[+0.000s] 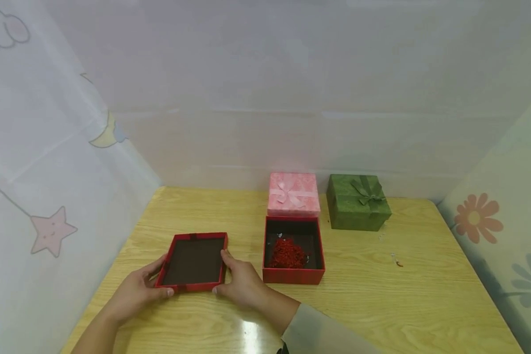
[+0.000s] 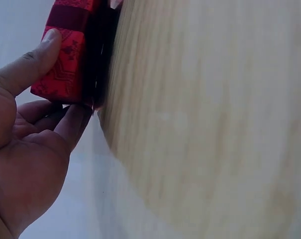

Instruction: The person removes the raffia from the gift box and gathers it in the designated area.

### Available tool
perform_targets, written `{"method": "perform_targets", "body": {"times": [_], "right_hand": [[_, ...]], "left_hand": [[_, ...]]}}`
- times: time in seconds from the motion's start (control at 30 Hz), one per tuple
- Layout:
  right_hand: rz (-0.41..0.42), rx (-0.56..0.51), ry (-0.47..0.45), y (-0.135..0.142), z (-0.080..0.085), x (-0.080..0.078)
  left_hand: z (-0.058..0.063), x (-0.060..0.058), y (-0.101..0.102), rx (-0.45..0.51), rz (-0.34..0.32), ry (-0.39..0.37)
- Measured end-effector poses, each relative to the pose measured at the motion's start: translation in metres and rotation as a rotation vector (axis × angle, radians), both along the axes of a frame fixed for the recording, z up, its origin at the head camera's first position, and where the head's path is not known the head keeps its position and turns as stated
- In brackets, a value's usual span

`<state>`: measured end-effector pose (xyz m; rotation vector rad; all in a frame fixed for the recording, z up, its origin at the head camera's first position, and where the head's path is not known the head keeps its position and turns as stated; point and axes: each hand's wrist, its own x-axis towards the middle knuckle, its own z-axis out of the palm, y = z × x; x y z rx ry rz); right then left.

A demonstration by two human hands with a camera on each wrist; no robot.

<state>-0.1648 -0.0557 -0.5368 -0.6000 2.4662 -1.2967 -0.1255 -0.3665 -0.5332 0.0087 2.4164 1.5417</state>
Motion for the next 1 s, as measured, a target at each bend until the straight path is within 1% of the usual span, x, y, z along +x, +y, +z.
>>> {"method": "perform_targets", "body": {"times": [0.13, 0.23, 0.43, 0.5, 0.67, 0.77, 0.83, 1.0], "right_hand": [[-0.008, 0.028, 0.019, -0.007, 0.000, -0.005], [-0.015, 0.060, 0.030, -0.012, 0.001, -0.008], [-0.023, 0.085, 0.032, -0.022, 0.001, -0.015], [-0.026, 0.097, 0.033, -0.025, 0.000, -0.018], [-0.061, 0.118, 0.022, -0.033, 0.000, -0.029], [-0.092, 0.101, -0.006, -0.036, 0.002, -0.035], [-0.117, 0.082, -0.024, -0.039, 0.002, -0.038], [-0.186, 0.074, -0.027, -0.044, 0.000, -0.046]], "left_hand": [[0.002, -0.007, -0.002, -0.057, -0.013, -0.002], [0.003, -0.013, -0.003, -0.084, -0.020, 0.001], [0.005, -0.022, -0.007, -0.165, -0.042, 0.031], [0.005, -0.026, -0.008, -0.173, -0.052, 0.036], [0.006, -0.042, -0.011, -0.213, -0.072, 0.050], [0.006, -0.052, -0.013, -0.248, -0.081, 0.056], [0.006, -0.058, -0.013, -0.251, -0.080, 0.054], [0.010, -0.073, -0.012, -0.292, -0.081, 0.058]]}}
